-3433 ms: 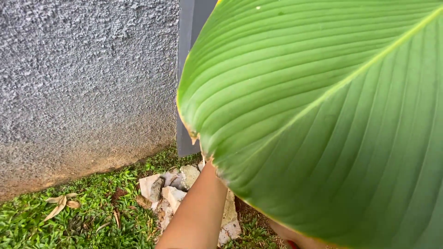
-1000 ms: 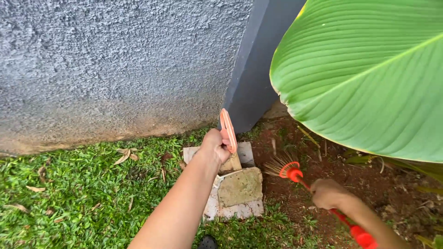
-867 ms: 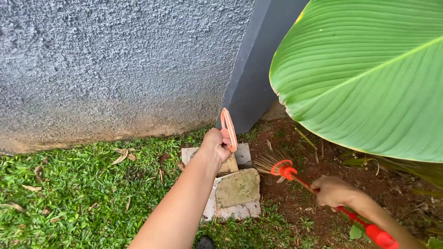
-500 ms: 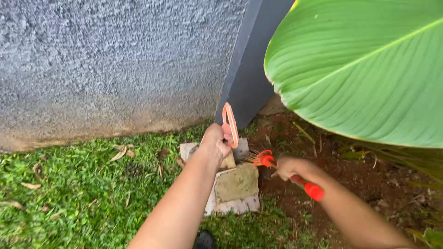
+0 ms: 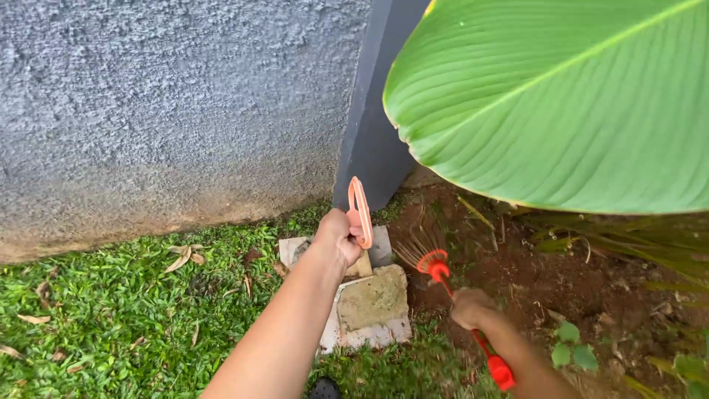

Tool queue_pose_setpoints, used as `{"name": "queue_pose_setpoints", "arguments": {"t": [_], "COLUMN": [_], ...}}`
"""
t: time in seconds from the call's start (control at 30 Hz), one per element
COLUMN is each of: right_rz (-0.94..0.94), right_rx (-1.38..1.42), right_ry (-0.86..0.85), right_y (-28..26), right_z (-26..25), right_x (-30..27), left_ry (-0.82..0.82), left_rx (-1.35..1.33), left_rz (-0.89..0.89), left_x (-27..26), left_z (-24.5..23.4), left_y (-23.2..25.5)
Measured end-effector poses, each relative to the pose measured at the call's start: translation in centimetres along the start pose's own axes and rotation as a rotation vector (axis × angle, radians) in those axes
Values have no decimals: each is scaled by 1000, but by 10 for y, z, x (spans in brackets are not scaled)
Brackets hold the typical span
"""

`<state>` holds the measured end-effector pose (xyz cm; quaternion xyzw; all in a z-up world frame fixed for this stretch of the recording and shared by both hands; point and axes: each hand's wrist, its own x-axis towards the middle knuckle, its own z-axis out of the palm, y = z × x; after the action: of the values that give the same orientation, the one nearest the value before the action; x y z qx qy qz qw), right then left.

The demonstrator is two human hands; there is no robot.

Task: Sweeping or raking garden debris and leaves into a hand dustpan.

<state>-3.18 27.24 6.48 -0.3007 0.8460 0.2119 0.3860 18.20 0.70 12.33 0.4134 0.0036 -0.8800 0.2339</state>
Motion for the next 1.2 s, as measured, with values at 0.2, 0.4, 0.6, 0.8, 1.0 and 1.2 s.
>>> {"name": "queue_pose_setpoints", "arguments": {"t": [0.2,0.4,0.6,0.8,1.0,1.2], "right_rz": [41,48,73,-42,183,185], "right_rx": [44,209,437,279,587,494], "right_ry": [-73,-62,144,213,-39,157], "right_y": [64,87,39,90,110,57], "right_z": [-20,-35,47,177,202,169], "right_x": [-57,-72,-12,-27,-169,-193], "left_ry": [-2,-58,-54,-35,-36,-106], "left_rx": [-69,3,115,172,315,163], "left_rz": [-53,-42,-59,-150,-160,-232], "left_x": [-16,-22,-36,-78,-117,-139], "left_z": [-1,2,-6,-24,-63,-105], "left_y": [-9,-20,-33,-47,-68,-100]}}
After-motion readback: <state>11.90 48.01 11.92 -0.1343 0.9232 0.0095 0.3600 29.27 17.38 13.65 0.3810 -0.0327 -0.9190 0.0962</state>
